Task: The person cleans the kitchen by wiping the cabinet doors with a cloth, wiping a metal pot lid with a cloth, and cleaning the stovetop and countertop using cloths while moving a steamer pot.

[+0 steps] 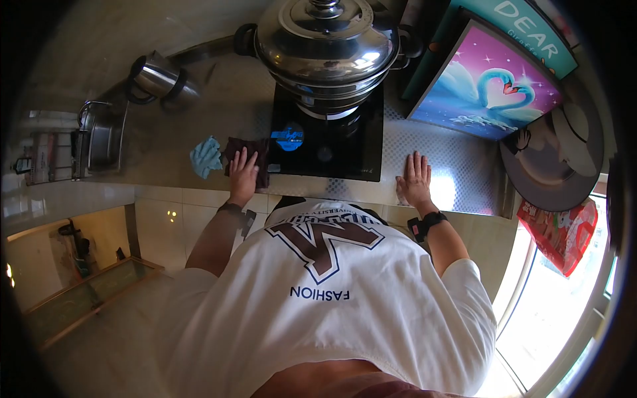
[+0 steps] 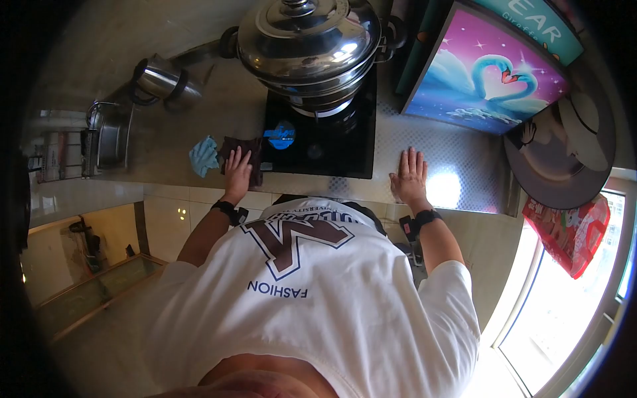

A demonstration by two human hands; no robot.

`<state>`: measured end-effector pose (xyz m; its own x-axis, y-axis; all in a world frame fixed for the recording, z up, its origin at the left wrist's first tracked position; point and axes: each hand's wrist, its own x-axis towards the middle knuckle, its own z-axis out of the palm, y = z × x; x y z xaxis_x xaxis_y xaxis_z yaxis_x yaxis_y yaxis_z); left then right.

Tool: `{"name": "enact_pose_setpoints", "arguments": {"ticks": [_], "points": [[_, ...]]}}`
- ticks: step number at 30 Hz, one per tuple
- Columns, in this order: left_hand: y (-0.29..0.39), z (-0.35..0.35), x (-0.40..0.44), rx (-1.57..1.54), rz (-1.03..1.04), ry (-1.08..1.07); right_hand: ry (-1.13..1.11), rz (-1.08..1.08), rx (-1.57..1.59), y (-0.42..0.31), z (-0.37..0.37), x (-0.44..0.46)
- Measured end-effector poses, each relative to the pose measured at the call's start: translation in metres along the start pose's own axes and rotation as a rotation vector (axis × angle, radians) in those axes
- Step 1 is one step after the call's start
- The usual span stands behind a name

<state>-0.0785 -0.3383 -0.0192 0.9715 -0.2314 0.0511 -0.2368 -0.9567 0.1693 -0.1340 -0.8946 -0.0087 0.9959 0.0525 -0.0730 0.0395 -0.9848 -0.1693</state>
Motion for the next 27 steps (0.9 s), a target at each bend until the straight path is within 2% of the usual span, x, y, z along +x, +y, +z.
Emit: {"name": "enact_pose_setpoints", "arguments": {"ticks": [2,3,5,6,7,8,9,11,13,14,15,17,18,21,25,26,27], "points": [[-0.014,0.007,0.022,-0.566,-0.240,0.128,-0.054,0.053,-0.007,-0.005,-0.002,0.001],[-0.012,0.006,0.036,-0.562,-0.233,0.129,-0.048,0.058,-0.003,-0.006,-0.002,0.002],[0.031,-0.013,0.064,-0.896,-0.448,0.037,-0.064,0.050,-0.014,-0.006,-0.004,0.001],[0.039,0.006,0.073,-0.803,-0.315,0.023,-0.064,0.048,-0.014,-0.006,-0.005,0.001],[0.060,0.021,0.078,-0.643,-0.140,0.145,-0.066,0.053,-0.012,-0.008,-0.006,0.000],[0.086,0.006,0.078,-0.167,0.034,-0.012,-0.068,0.059,-0.009,-0.009,-0.008,0.000],[0.123,-0.023,0.073,-0.075,-0.002,-0.034,-0.060,0.060,-0.009,-0.011,-0.010,0.001],[0.127,-0.013,0.070,-0.141,0.232,-0.058,-0.077,0.061,-0.002,-0.014,-0.017,0.000],[0.118,-0.016,0.066,-0.298,0.453,-0.172,-0.074,0.061,0.015,-0.014,-0.018,-0.001],[0.114,-0.020,0.064,-0.462,0.443,-0.234,-0.086,0.066,0.035,-0.014,-0.018,0.001],[0.108,-0.025,0.065,-0.446,0.447,-0.230,-0.073,0.065,0.047,-0.015,-0.018,0.003],[0.099,-0.039,0.067,-0.230,0.313,-0.062,-0.132,0.099,0.037,-0.019,-0.024,0.002],[0.089,-0.035,0.067,-0.099,0.288,-0.079,-0.131,0.094,0.037,-0.019,-0.024,0.002],[0.078,-0.025,0.067,-0.089,0.259,-0.132,-0.130,0.079,0.035,-0.018,-0.026,0.001],[0.116,-0.021,0.092,-0.058,0.169,-0.075,-0.086,0.048,0.008,-0.015,-0.020,-0.001],[0.127,-0.026,0.102,-0.056,0.311,-0.050,-0.090,0.044,0.010,-0.013,-0.016,0.000],[0.140,-0.028,0.110,-0.144,0.383,-0.164,-0.060,0.035,0.006,-0.009,-0.011,0.002]]}}
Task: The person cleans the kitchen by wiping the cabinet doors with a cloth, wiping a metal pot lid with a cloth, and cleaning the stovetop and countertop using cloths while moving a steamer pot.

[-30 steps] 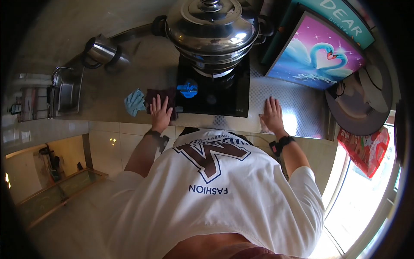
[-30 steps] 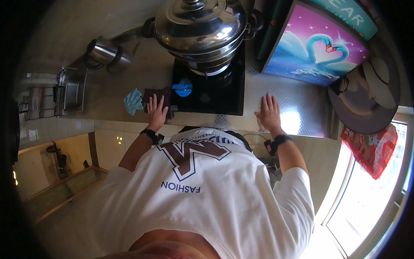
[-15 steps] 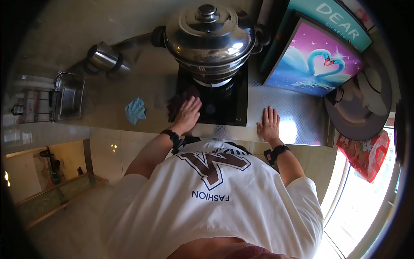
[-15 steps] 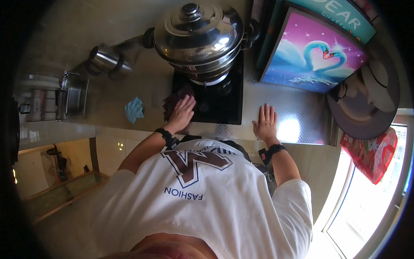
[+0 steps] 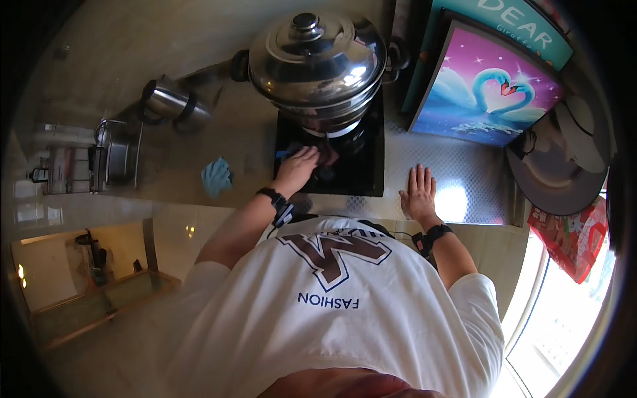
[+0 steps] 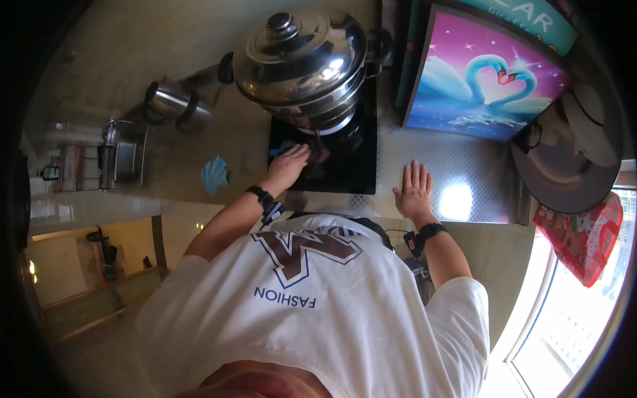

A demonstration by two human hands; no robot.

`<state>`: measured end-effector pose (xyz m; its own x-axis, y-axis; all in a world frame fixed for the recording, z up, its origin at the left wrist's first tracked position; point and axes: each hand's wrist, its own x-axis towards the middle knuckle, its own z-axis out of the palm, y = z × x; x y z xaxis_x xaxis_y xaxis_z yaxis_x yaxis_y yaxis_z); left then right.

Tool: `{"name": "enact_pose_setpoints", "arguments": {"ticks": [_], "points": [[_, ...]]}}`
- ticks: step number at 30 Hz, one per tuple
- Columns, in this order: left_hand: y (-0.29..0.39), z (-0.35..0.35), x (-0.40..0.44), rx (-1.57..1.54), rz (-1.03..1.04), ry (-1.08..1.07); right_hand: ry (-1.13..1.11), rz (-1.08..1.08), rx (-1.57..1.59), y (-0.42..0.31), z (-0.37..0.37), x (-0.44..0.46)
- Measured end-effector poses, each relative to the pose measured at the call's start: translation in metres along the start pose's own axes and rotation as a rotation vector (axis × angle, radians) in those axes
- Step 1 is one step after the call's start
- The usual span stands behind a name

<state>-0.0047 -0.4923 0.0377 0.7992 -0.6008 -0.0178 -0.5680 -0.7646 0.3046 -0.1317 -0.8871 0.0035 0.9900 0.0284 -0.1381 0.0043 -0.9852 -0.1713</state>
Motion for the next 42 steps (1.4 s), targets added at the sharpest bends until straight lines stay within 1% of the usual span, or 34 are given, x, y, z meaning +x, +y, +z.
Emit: {"name": "enact_pose_setpoints", "arguments": {"ticks": [1,2,3,4,5,6,8,10,11,12,14,16,17,18,20,22,24,26,28,29,32,34,35,36,38,39,40,42], "points": [[0.011,0.002,0.012,0.045,0.054,-0.007,0.013,-0.008,-0.003,0.002,0.005,-0.005],[0.005,0.014,0.022,-0.045,0.096,0.019,-0.026,-0.008,0.000,0.003,0.006,-0.006],[0.040,-0.025,0.042,-0.195,-0.179,-0.176,-0.003,-0.006,-0.006,0.001,0.004,-0.001],[0.048,-0.032,0.055,-0.197,-0.151,-0.173,0.018,-0.006,-0.014,0.000,0.003,-0.004],[0.054,-0.026,0.061,-0.038,0.089,0.188,-0.007,-0.006,-0.016,-0.003,0.000,-0.007],[0.069,-0.035,0.073,-0.073,0.122,0.210,-0.020,0.015,-0.028,-0.006,-0.006,-0.004],[0.090,-0.032,0.086,-0.034,0.203,0.181,-0.034,0.031,-0.041,-0.006,-0.007,-0.002],[0.109,-0.020,0.084,-0.035,0.246,-0.012,-0.015,0.030,-0.052,-0.006,-0.004,-0.002],[0.108,0.000,0.078,0.000,0.336,-0.104,-0.023,0.026,-0.050,-0.006,-0.004,-0.001],[0.105,0.019,0.062,0.113,0.405,-0.075,-0.004,0.021,-0.055,-0.005,-0.003,-0.002],[0.101,0.018,0.053,0.098,0.418,-0.109,0.007,0.009,-0.053,-0.003,0.001,-0.002],[0.080,0.004,0.048,0.188,0.302,-0.187,0.033,0.006,-0.041,0.000,0.005,-0.002],[0.057,0.005,0.044,0.153,0.194,-0.202,0.036,0.005,-0.036,0.001,0.007,-0.002],[0.039,-0.010,0.035,-0.018,0.123,-0.251,0.032,-0.007,-0.031,0.000,0.007,-0.001],[0.000,-0.005,0.007,-0.156,0.067,-0.260,0.029,-0.001,-0.019,0.001,0.005,-0.001],[-0.034,-0.003,-0.036,-0.140,-0.047,-0.186,0.027,-0.003,-0.011,0.002,0.009,0.000],[-0.069,0.014,-0.074,-0.101,-0.168,0.065,0.042,-0.006,-0.026,0.002,0.010,-0.001],[-0.044,0.000,-0.089,-0.043,-0.290,0.074,0.039,-0.019,-0.032,0.003,0.011,-0.002],[-0.016,-0.006,-0.100,0.140,-0.088,-0.062,0.022,-0.006,-0.032,0.004,0.012,0.000],[-0.007,-0.004,-0.110,0.088,0.007,-0.040,0.021,-0.009,-0.032,0.004,0.013,0.000],[-0.025,0.000,-0.101,0.065,0.015,0.017,0.007,-0.001,-0.051,0.005,0.016,0.000],[-0.051,0.011,-0.066,-0.006,-0.201,0.108,0.035,-0.041,-0.046,0.009,0.018,0.000],[-0.061,0.006,-0.043,-0.014,-0.204,0.165,0.035,-0.047,-0.056,0.010,0.016,0.001],[-0.066,-0.002,-0.020,0.026,-0.219,0.156,0.020,-0.043,-0.058,0.010,0.015,0.001],[-0.065,-0.013,0.020,0.103,-0.229,0.119,-0.001,-0.045,-0.058,0.009,0.015,0.002],[-0.059,-0.007,0.025,0.094,-0.216,0.123,0.003,-0.045,-0.045,0.010,0.017,0.001],[-0.053,-0.002,0.027,0.084,-0.204,0.130,0.008,-0.047,-0.034,0.011,0.017,0.000],[-0.031,0.014,-0.003,-0.004,-0.104,0.163,0.015,-0.063,-0.016,0.009,0.012,0.000]]}}
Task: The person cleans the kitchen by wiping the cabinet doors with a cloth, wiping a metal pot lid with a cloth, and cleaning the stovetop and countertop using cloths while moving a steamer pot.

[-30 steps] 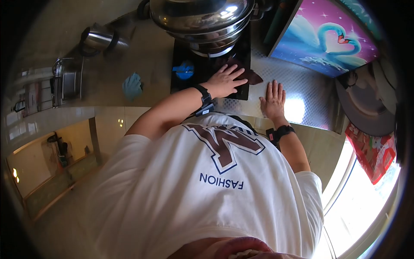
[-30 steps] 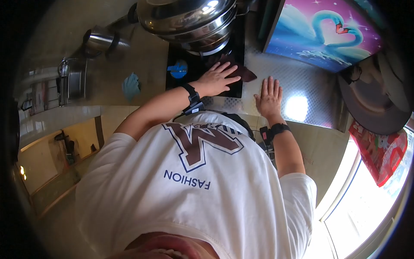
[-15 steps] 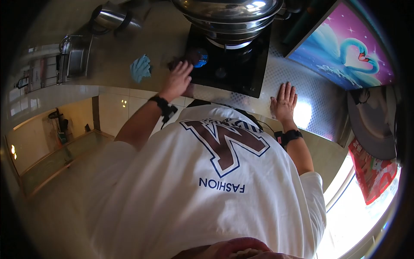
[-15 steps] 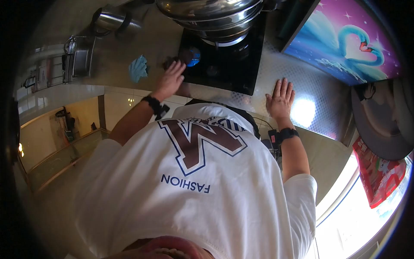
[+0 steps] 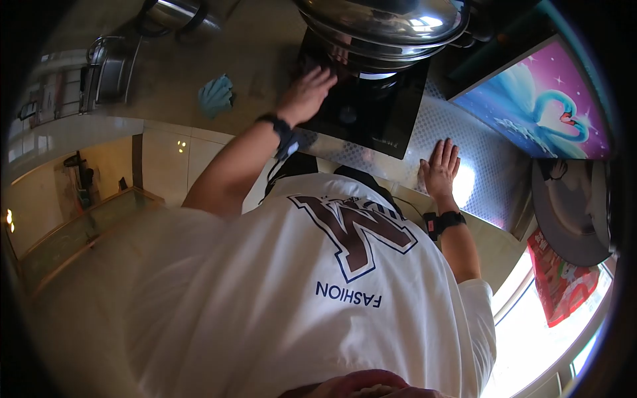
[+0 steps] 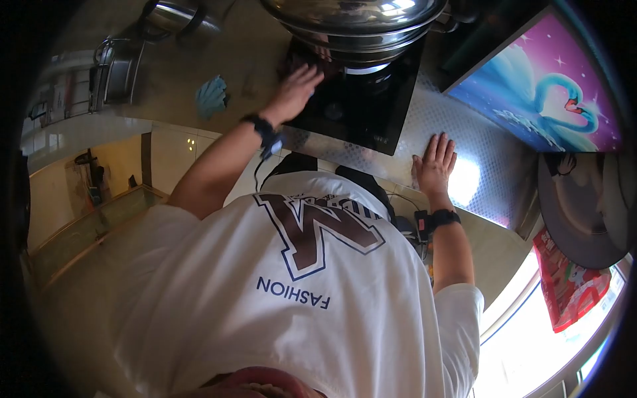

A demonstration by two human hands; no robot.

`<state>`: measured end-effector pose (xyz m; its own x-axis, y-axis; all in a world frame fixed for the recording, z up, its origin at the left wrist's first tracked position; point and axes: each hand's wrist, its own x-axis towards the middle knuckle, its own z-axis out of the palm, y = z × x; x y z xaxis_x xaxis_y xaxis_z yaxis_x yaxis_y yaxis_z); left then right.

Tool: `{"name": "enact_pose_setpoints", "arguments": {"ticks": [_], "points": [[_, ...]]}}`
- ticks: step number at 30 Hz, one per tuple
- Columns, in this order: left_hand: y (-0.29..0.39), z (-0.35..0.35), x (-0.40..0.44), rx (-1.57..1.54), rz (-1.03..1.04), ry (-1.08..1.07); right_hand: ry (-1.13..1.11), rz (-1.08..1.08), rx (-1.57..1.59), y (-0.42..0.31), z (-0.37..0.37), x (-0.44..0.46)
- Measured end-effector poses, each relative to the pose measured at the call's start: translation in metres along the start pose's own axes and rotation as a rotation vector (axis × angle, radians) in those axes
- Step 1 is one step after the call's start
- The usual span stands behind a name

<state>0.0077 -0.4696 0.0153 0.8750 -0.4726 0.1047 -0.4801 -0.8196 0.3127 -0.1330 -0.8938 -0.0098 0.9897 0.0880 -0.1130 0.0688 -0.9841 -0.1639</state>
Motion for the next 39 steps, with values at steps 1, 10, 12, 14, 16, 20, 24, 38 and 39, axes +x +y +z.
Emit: {"name": "enact_pose_setpoints", "arguments": {"ticks": [1,10,12,14,16,20,24,38,39], "points": [[0.008,-0.002,-0.020,0.026,0.044,-0.068,-0.014,0.014,-0.006,-0.002,-0.002,0.000],[-0.076,-0.027,-0.139,0.027,-0.143,0.149,-0.041,0.024,-0.038,0.005,0.003,0.002],[-0.085,-0.055,-0.138,-0.013,-0.179,0.188,-0.068,0.059,-0.062,-0.005,-0.011,0.004],[-0.080,-0.090,-0.132,-0.382,-0.706,-0.130,-0.039,0.043,-0.039,0.002,-0.009,0.012],[-0.096,-0.101,-0.149,-0.469,-0.636,-0.026,-0.065,0.171,0.048,-0.038,-0.040,0.022],[-0.105,-0.139,-0.174,-1.367,-0.731,0.081,0.127,-0.005,0.535,-0.179,-0.065,0.035],[-0.112,-0.159,-0.189,-1.891,-0.558,-0.059,-0.439,-0.096,1.247,-0.352,-0.068,0.053],[-0.200,-0.139,-0.228,-0.867,-0.389,-0.047,-0.089,0.244,1.412,-0.480,-0.071,0.057],[-0.205,-0.127,-0.219,-0.474,-0.275,0.120,-0.021,0.177,1.319,-0.467,-0.066,0.065]]}}
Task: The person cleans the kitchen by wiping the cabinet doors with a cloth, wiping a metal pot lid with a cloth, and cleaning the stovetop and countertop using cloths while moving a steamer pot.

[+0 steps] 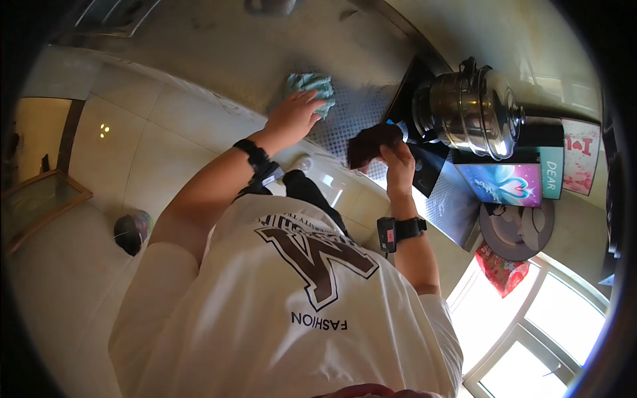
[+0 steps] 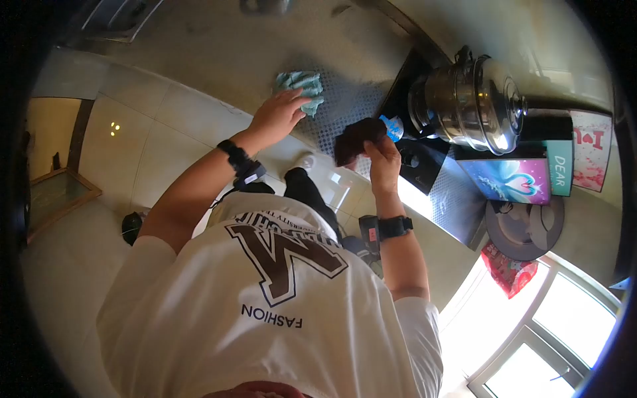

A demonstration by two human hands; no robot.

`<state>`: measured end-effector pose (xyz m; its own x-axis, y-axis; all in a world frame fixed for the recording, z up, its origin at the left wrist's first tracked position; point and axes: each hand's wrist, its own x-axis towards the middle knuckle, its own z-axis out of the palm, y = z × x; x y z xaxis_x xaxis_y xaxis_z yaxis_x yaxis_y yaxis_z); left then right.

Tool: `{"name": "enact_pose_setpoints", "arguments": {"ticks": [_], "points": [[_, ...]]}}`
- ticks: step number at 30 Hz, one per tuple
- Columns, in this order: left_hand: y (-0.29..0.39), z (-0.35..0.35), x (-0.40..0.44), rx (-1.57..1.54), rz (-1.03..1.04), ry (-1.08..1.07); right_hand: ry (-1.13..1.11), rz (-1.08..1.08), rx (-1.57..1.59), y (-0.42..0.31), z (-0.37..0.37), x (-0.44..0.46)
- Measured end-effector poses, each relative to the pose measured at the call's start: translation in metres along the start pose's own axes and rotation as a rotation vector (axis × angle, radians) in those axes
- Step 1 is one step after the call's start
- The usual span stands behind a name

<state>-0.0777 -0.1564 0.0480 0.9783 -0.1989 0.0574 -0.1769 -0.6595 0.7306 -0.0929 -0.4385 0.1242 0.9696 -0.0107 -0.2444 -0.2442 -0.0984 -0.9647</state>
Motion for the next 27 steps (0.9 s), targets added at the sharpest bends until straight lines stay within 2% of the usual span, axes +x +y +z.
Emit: {"name": "enact_pose_setpoints", "arguments": {"ticks": [1,3,5,6,7,9,10,11,13,14,15,17,19,23,27], "points": [[-0.009,0.011,0.008,0.364,0.173,0.177,0.000,-0.005,-0.013,0.007,-0.006,0.009],[-0.022,0.029,0.013,0.363,0.152,0.127,0.060,-0.369,-0.740,0.025,-0.014,0.024],[-0.043,0.036,0.010,0.463,0.235,0.068,-0.219,-0.343,-0.874,0.057,-0.011,0.032],[-0.057,0.036,0.009,0.456,0.256,0.086,-0.265,-0.510,-1.116,0.069,0.003,0.021],[-0.067,0.022,0.007,0.487,0.183,0.078,-0.431,-0.468,-1.038,0.082,0.013,0.018],[-0.090,-0.028,0.001,0.578,0.028,0.177,-0.474,-0.486,-1.125,0.059,0.039,0.017],[-0.121,-0.041,-0.003,0.591,-0.056,0.250,-0.529,-0.383,-1.024,0.064,0.034,0.039],[-0.131,-0.070,-0.003,0.642,-0.186,0.216,-0.534,-0.386,-1.021,0.062,0.038,0.049],[-0.170,-0.103,0.000,0.750,-0.350,0.242,-0.050,-0.510,-1.160,0.055,0.045,0.061],[-0.178,-0.121,0.005,0.772,-0.396,0.185,-0.082,-0.443,-1.220,0.082,0.035,0.068],[-0.185,-0.121,0.008,0.765,-0.399,0.187,-0.202,-0.282,-1.342,0.105,0.030,0.068],[-0.197,-0.119,0.012,0.903,-0.433,0.363,-0.139,-0.254,-1.393,0.120,0.047,0.058],[-0.200,-0.112,0.019,0.872,-0.468,0.353,-0.193,-0.146,-1.393,0.111,0.070,0.072],[-0.205,-0.121,0.012,0.813,-0.402,0.388,-0.228,-0.444,-1.337,0.103,0.098,0.164],[-0.206,-0.122,0.014,0.756,-0.376,0.409,-0.185,-0.454,-1.364,0.081,0.095,0.297]]}}
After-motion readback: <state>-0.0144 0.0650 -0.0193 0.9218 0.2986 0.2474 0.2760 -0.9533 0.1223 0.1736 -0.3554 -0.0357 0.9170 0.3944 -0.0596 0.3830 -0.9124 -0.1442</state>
